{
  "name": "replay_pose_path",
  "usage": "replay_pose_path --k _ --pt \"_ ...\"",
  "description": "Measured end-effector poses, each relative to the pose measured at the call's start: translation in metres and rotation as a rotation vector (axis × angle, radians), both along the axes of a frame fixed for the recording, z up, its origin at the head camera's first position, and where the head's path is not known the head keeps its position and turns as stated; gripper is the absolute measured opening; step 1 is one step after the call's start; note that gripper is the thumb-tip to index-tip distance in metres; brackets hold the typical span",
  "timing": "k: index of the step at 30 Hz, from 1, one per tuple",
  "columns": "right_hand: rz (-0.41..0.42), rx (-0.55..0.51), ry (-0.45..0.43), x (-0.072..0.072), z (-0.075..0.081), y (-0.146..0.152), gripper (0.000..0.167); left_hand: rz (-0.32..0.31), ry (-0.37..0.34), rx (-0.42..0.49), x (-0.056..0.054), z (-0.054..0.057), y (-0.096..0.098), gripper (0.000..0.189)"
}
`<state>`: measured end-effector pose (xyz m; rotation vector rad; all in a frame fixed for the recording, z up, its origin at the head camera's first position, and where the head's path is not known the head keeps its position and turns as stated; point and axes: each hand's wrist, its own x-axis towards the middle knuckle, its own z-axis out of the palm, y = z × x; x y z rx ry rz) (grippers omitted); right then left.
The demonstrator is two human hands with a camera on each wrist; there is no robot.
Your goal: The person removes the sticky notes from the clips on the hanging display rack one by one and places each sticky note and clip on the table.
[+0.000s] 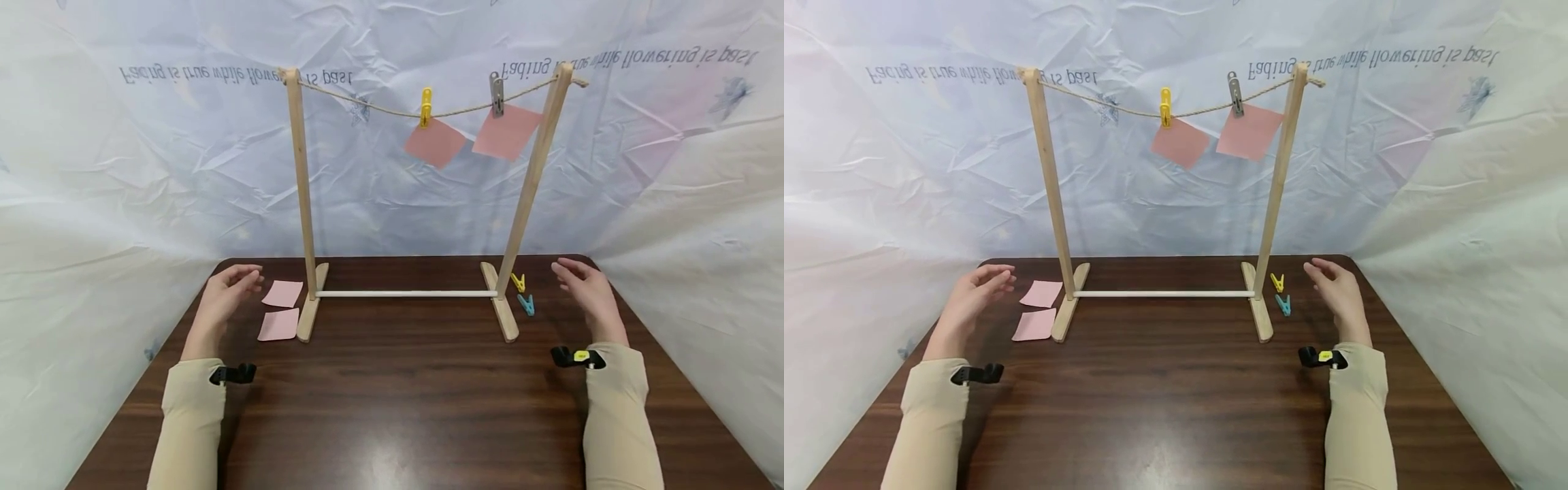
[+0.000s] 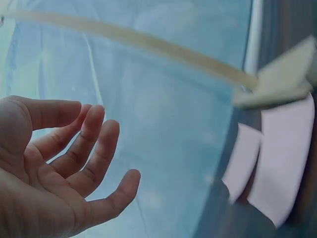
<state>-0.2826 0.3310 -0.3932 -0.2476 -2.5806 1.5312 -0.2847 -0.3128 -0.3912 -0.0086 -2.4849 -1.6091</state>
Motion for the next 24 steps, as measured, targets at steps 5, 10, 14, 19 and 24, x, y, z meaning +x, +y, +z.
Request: replay_pose_path --k 5,10,14,19,24 --pt "-0.026 0.019 0.083 0.004 0.017 -0.005 0.078 -0.02 0.049 -0.008 0.004 0.018 0.024 0.043" --pt "-0.06 0.042 0.16 0.013 0.033 -0.012 0.071 -0.061 0.09 -0.007 0.006 0.029 0.048 0.044" --pt "-0.107 0.074 0.242 0.022 0.046 -0.02 0.065 -0.103 0.144 -0.013 0.003 0.032 0.062 0.038" --pt "-0.162 0.042 0.353 0.031 0.062 -0.03 0.054 -0.168 0.17 0.033 -0.003 0.033 0.079 0.038" --pt "-0.19 0.041 0.432 0.036 0.08 -0.046 0.048 -0.233 0.167 0.082 -0.008 0.037 0.099 0.041"
